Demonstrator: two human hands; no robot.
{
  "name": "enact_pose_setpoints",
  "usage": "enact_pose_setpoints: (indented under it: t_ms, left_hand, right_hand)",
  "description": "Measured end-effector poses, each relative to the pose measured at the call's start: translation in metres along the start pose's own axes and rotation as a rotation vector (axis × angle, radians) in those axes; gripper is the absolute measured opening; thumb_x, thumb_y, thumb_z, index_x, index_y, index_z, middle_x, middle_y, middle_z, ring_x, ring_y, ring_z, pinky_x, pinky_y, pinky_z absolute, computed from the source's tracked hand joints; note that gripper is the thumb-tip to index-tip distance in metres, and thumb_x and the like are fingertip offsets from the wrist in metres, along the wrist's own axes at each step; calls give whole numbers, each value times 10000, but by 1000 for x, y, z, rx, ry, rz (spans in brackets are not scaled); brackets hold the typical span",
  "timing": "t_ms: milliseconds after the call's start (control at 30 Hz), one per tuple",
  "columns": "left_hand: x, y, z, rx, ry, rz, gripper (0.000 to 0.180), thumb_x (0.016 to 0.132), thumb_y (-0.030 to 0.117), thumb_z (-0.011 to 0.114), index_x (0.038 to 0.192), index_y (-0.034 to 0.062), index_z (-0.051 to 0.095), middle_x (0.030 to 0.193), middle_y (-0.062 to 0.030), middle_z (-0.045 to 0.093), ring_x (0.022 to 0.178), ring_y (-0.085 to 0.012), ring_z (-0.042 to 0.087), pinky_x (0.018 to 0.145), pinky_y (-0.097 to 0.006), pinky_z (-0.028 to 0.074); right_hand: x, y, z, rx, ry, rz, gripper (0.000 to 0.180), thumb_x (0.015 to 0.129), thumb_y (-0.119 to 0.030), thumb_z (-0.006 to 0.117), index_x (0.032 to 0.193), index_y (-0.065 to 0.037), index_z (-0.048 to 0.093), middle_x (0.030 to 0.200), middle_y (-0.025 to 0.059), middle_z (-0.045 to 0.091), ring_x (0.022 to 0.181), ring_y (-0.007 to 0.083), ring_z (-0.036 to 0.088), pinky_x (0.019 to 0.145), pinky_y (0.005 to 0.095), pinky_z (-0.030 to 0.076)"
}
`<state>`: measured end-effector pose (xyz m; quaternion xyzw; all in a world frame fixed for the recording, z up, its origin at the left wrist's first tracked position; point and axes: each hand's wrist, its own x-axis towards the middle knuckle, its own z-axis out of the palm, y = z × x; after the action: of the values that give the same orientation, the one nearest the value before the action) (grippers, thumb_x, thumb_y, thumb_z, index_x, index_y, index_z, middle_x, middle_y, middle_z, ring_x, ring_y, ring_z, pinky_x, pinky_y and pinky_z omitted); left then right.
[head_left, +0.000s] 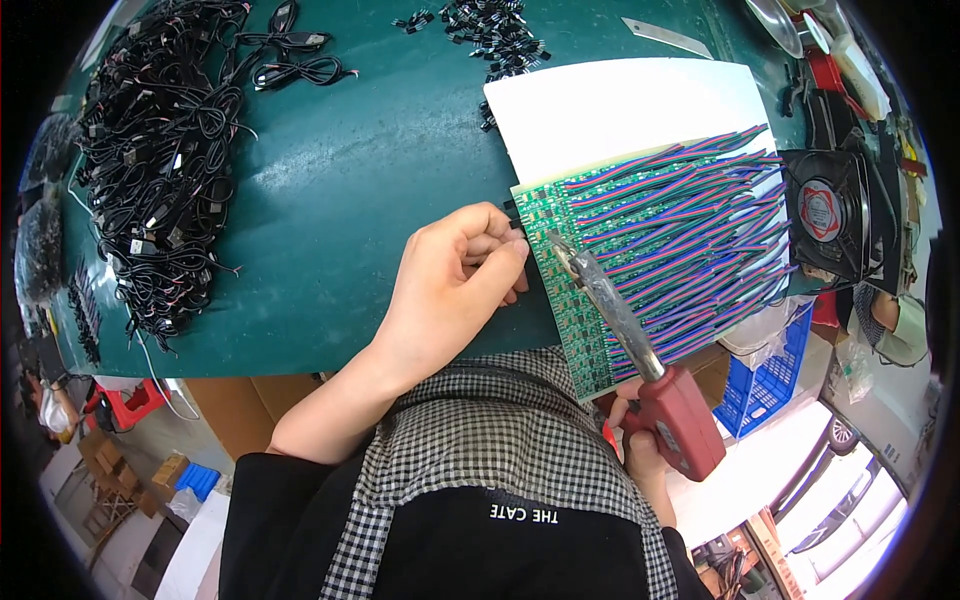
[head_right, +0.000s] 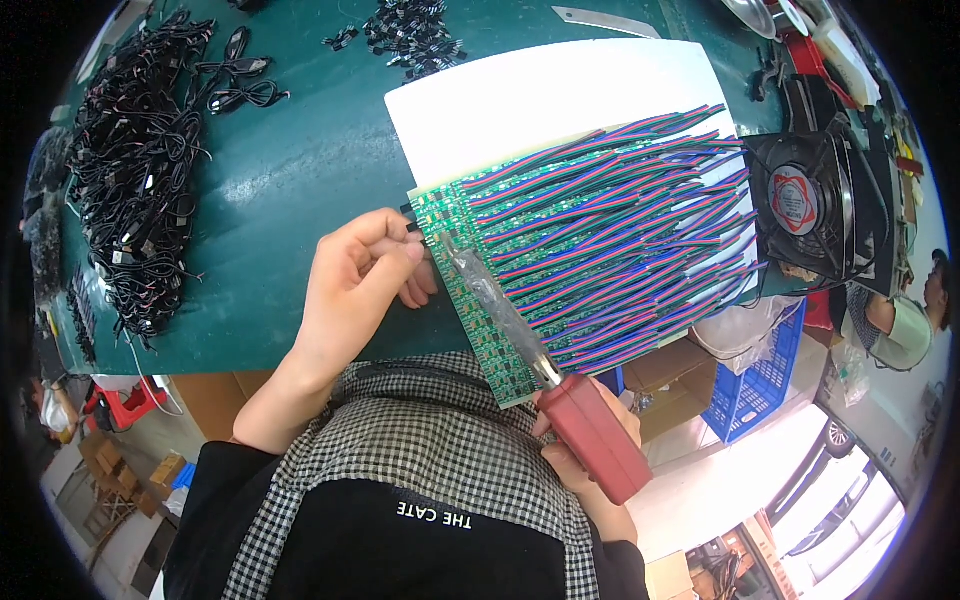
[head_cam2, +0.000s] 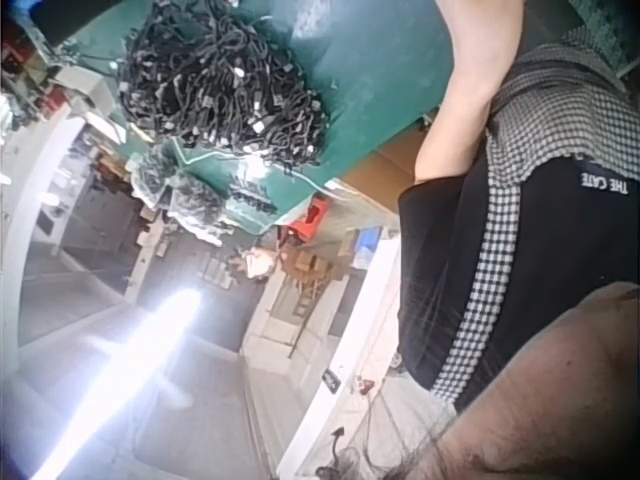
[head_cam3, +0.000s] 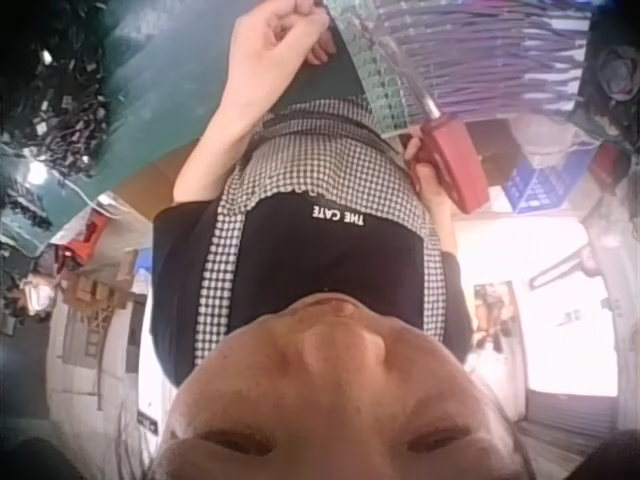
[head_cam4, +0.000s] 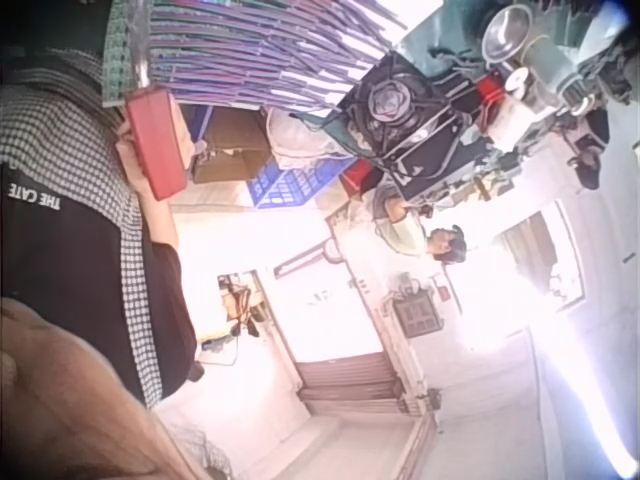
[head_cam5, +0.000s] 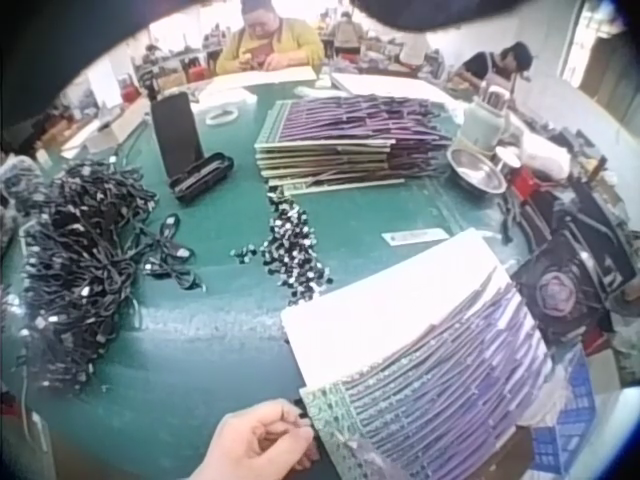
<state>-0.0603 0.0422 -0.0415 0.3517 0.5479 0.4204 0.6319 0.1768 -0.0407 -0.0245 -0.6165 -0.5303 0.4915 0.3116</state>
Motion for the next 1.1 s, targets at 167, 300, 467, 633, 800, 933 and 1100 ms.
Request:
enact_pose_setpoints:
  t_ms: [167,300,467,633,800,933,1100]
  left_hand:
    - [1,0,1,14,-6,0,122,877,66,504,811,-36,511,645,-48,582,590,-75,552,537,-214,454]
    - [1,0,3,17,7,8,127,876,62,500,786,-27,492,634,-39,569,590,-72,549,533,-214,451]
    - [1,0,3,12,11,10,130,879,61,493,780,-23,488,631,-38,565,588,-69,546,528,-212,446]
    - [1,0,2,15,3,14,133,880,60,489,775,-22,483,632,-39,565,588,-70,544,527,-212,444]
    - [1,0,3,13,6,12,132,879,60,488,776,-21,481,636,-37,563,588,-71,544,524,-214,443]
    - [1,1,3,17,9,8,130,878,62,489,777,-19,479,646,-39,562,591,-71,546,525,-216,446]
    - [1,0,3,22,8,13,133,880,64,489,776,-18,478,648,-40,562,592,-73,548,527,-217,451]
  right_hand:
    - [-9,32,-12,5,-103,-147,486,755,-382,686,1048,-10,576,721,38,638,628,182,631,585,267,482]
    - [-16,60,-18,-41,-87,-297,644,737,-419,707,1168,12,497,788,75,641,647,209,637,609,287,495]
    - [-24,73,-25,-143,-123,-232,663,729,-419,716,1176,15,489,847,94,645,698,219,651,635,303,505]
    - [-24,65,-21,-6,-123,-134,681,694,-417,746,1159,17,501,876,106,646,742,240,656,660,308,509]
    - [-25,69,-21,-90,-98,-174,627,733,-403,717,1151,15,507,824,96,650,731,237,657,648,303,508]
    - [-18,51,-15,-108,-90,-182,573,737,-400,701,1129,-18,530,783,60,648,726,214,648,645,301,502]
    - [-10,23,-10,-88,-48,-84,482,730,-475,667,953,-50,612,723,7,632,661,180,617,607,284,471]
